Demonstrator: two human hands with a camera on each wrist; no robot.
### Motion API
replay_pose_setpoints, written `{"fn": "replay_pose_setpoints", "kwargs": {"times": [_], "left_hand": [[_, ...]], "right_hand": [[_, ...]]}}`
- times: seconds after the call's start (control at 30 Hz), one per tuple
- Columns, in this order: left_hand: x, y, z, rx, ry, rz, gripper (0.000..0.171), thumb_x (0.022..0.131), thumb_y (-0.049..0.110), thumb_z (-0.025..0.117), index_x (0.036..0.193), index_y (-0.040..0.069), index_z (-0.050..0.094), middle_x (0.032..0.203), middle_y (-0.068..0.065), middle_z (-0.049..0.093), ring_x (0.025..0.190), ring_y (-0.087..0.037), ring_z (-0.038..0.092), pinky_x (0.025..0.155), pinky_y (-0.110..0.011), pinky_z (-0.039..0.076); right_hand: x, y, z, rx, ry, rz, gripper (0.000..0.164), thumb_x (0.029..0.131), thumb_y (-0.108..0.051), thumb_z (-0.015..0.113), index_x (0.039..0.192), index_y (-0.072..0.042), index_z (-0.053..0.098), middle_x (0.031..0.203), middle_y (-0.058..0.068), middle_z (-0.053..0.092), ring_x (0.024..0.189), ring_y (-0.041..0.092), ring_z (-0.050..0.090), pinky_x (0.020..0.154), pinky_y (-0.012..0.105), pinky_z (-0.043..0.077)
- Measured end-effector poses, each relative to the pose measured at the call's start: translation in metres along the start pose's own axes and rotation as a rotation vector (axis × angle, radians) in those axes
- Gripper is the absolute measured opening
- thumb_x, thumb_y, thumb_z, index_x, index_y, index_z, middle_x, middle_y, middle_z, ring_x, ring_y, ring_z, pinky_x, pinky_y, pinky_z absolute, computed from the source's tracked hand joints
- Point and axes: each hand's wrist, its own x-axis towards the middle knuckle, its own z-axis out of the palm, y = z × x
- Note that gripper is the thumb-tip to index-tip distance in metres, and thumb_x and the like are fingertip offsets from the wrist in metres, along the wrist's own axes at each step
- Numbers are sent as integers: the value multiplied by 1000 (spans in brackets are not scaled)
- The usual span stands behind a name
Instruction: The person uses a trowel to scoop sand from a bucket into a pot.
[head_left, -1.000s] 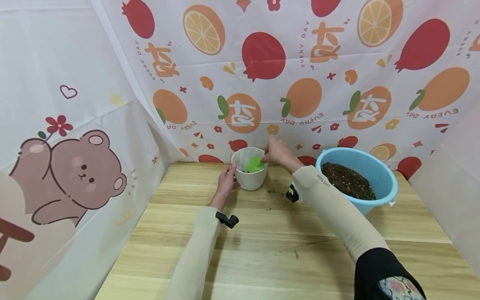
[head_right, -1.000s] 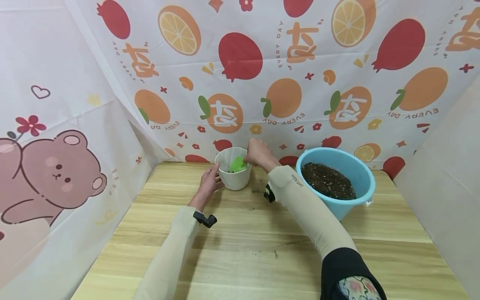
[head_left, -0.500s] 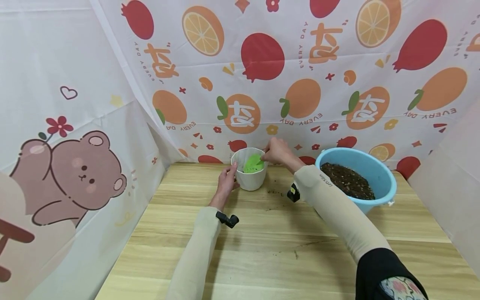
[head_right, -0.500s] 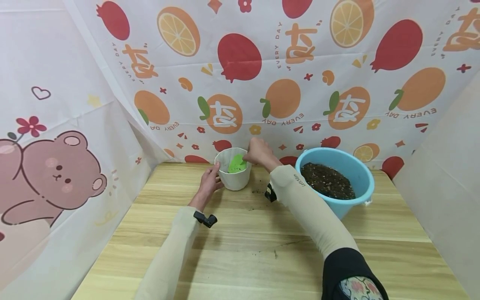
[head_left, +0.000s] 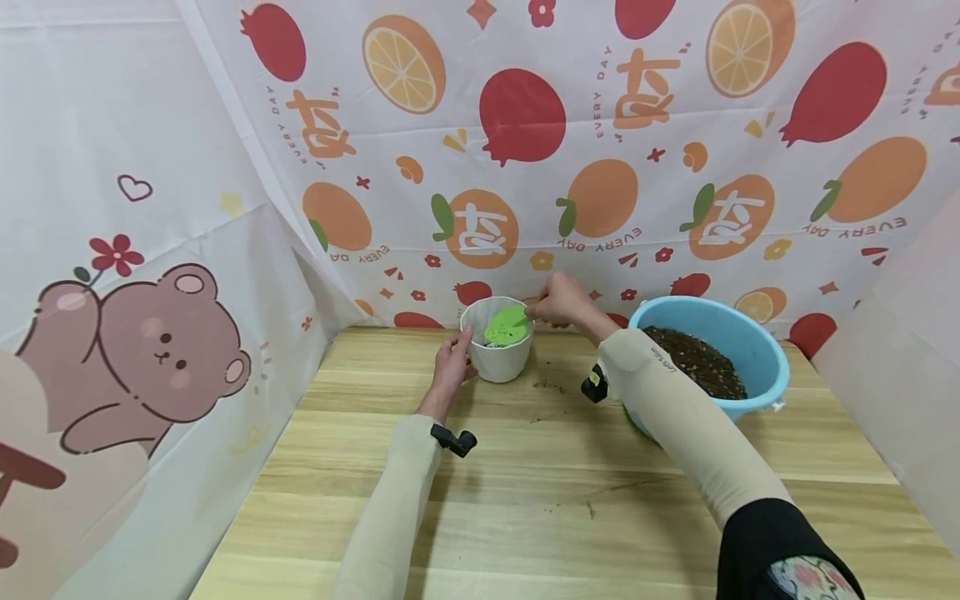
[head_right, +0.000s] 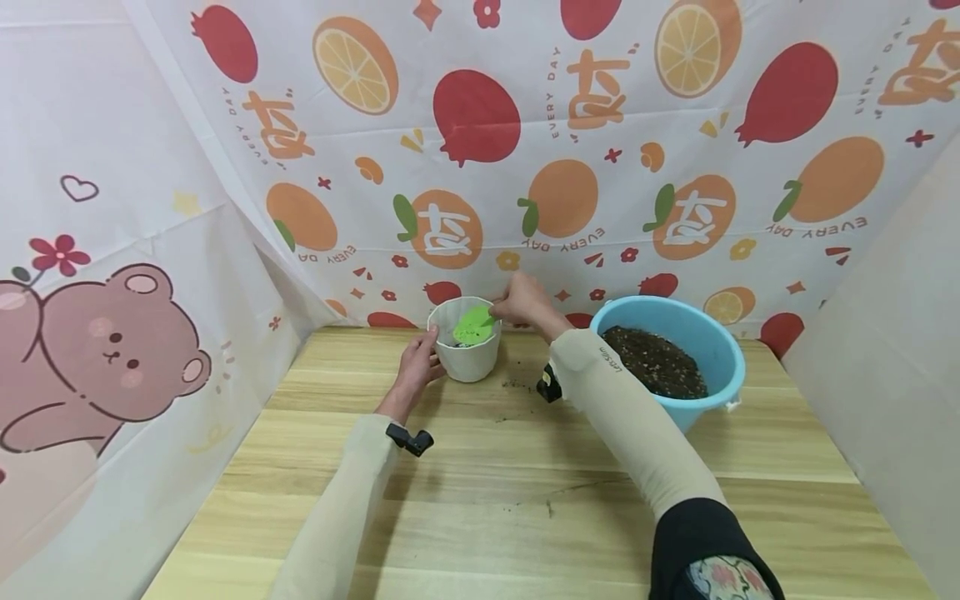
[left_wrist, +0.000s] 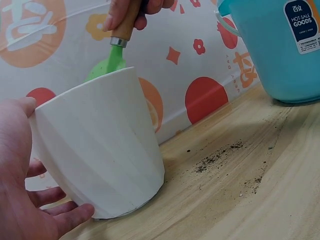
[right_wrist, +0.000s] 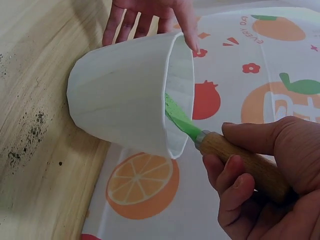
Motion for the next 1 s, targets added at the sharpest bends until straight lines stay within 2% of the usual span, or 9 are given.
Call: {"fn": "replay_pose_setpoints", "kwargs": {"times": [0.07,0.23,0.4,0.53,0.7,1.0], "left_hand": [[0,-1,0,-2,2,-5,70,101,62,46,147,9,42,154,-16,46,135,-35,51,110,-53,47],[1,-3,-2,1,2,-10,72,101,63,46,149,10,42,154,-16,45,137,-34,50,111,-52,47],[2,-2,0,-3,-3,-2,70,102,62,45,148,9,43,154,-16,46,136,-35,50,110,-52,47],[3,-3,1,-2,-4,4,70,101,62,46,147,8,43,153,-16,47,134,-33,51,110,-53,47],[0,-1,0,-8,-21,-3,72,102,62,46,149,8,42,153,-16,46,132,-31,51,111,-54,46],[6,-5,0,0,-17,11,72,100,65,46,146,10,45,151,-12,48,131,-30,52,109,-51,48]], "right_hand": [[0,1,0,9,1,5,38,92,-23,75,59,-8,67,49,-1,53,48,15,48,45,26,39],[-3,4,-2,58,-11,17,32,92,-25,74,67,-5,74,56,1,61,53,19,53,46,27,41],[-5,10,-6,103,2,35,31,93,-30,74,74,-6,78,64,2,66,58,20,59,51,29,46],[-8,14,-9,144,-9,27,30,92,-30,75,74,-5,78,63,1,66,58,19,59,55,31,51],[-11,19,-14,209,-33,25,31,90,-30,77,72,-5,78,60,0,66,54,14,54,54,31,49],[-22,19,-28,270,-23,37,27,91,-27,77,80,-3,80,64,2,71,55,15,55,50,26,43]]}}
